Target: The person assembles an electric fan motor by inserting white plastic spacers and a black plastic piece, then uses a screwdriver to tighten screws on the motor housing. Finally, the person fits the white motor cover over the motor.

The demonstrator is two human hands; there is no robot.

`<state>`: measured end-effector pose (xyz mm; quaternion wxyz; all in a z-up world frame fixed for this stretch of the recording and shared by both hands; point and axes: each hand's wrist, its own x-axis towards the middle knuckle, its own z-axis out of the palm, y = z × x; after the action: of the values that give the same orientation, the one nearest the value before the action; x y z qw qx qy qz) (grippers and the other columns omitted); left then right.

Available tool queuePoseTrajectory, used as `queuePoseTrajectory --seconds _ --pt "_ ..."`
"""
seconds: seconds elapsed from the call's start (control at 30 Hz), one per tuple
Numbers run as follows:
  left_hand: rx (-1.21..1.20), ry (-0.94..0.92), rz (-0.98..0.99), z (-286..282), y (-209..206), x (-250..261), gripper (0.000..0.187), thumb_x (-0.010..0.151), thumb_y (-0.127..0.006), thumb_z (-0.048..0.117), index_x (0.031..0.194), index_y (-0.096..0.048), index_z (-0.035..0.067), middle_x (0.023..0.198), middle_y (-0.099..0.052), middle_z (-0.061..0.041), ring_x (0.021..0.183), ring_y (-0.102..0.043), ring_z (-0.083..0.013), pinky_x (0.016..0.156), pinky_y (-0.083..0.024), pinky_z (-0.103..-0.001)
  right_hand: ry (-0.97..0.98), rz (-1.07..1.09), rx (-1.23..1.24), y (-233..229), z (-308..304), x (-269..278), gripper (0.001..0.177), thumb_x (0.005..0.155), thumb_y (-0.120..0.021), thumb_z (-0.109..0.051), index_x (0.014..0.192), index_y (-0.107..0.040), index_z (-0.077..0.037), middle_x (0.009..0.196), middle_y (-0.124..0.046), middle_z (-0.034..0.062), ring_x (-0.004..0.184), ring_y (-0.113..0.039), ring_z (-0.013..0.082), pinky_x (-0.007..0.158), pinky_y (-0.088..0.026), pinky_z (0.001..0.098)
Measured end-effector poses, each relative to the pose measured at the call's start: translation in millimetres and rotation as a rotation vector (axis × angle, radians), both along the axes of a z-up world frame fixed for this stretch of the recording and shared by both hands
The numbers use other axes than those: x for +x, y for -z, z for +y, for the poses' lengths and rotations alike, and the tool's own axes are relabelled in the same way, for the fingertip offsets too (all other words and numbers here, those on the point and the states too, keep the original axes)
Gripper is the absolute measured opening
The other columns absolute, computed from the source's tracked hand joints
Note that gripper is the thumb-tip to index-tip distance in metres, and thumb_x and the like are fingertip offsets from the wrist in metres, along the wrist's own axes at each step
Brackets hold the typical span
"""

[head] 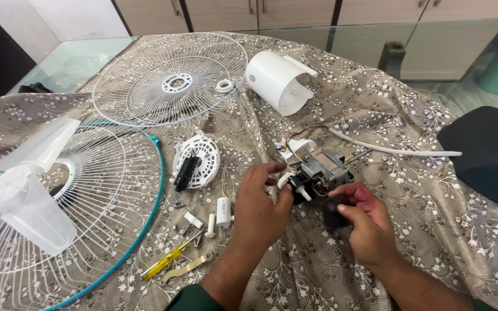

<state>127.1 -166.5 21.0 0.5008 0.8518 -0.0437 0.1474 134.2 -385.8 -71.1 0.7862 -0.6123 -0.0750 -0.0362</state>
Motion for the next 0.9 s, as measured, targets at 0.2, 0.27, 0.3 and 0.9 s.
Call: queuePoseTrajectory --seconds 0.2,0.27,0.3,0.9 --pt "0.070 0.002 -0.205 10.2 28.9 12.3 0.036 0.093 -0.068 0.015 0.128 -0.067 0.008 0.133 -0.065 -0.016 0.128 -0.059 -0.0337 0.109 -0.046 -0.043 0.205 -0.098 -0.237 1.0 0.4 -2.1 0.018 0.091 -0.059 0.002 0.109 -0.061 0.000 0.092 -0.069 0.0070 0.081 -0.067 0.0115 0.073 -0.058 0.0255" --pt "0.073 0.068 -0.168 15.8 33.1 14.7 0.043 0.093 -0.066 0.018 0.135 -0.063 0.007 0.137 -0.063 -0.017 0.131 -0.058 -0.0346 0.112 -0.044 -0.044 0.246 -0.163 -0.373 -1.0 8.8 -8.7 0.017 0.089 -0.066 0.001 0.106 -0.061 0.001 0.087 -0.068 0.0072 0.076 -0.067 0.0112 0.067 -0.058 0.0254" --pt "0.078 0.105 -0.148 17.9 34.7 15.1 0.047 0.093 -0.066 0.018 0.138 -0.060 0.006 0.139 -0.062 -0.018 0.132 -0.056 -0.0358 0.112 -0.042 -0.045 0.265 -0.197 -0.442 -2.5 12.5 -10.6 0.018 0.088 -0.070 0.000 0.104 -0.061 0.002 0.084 -0.068 0.0072 0.073 -0.067 0.0111 0.064 -0.058 0.0253" --pt "0.040 0.251 -0.071 19.1 45.3 18.2 0.062 0.086 -0.072 0.020 0.143 -0.055 0.003 0.131 -0.064 -0.021 0.126 -0.057 -0.0378 0.109 -0.045 -0.044 0.267 -0.630 -0.780 -26.7 38.4 -23.4 0.027 0.085 -0.077 -0.006 0.111 -0.067 -0.004 0.118 -0.063 0.0116 0.099 -0.072 0.0189 0.083 -0.063 0.0258"
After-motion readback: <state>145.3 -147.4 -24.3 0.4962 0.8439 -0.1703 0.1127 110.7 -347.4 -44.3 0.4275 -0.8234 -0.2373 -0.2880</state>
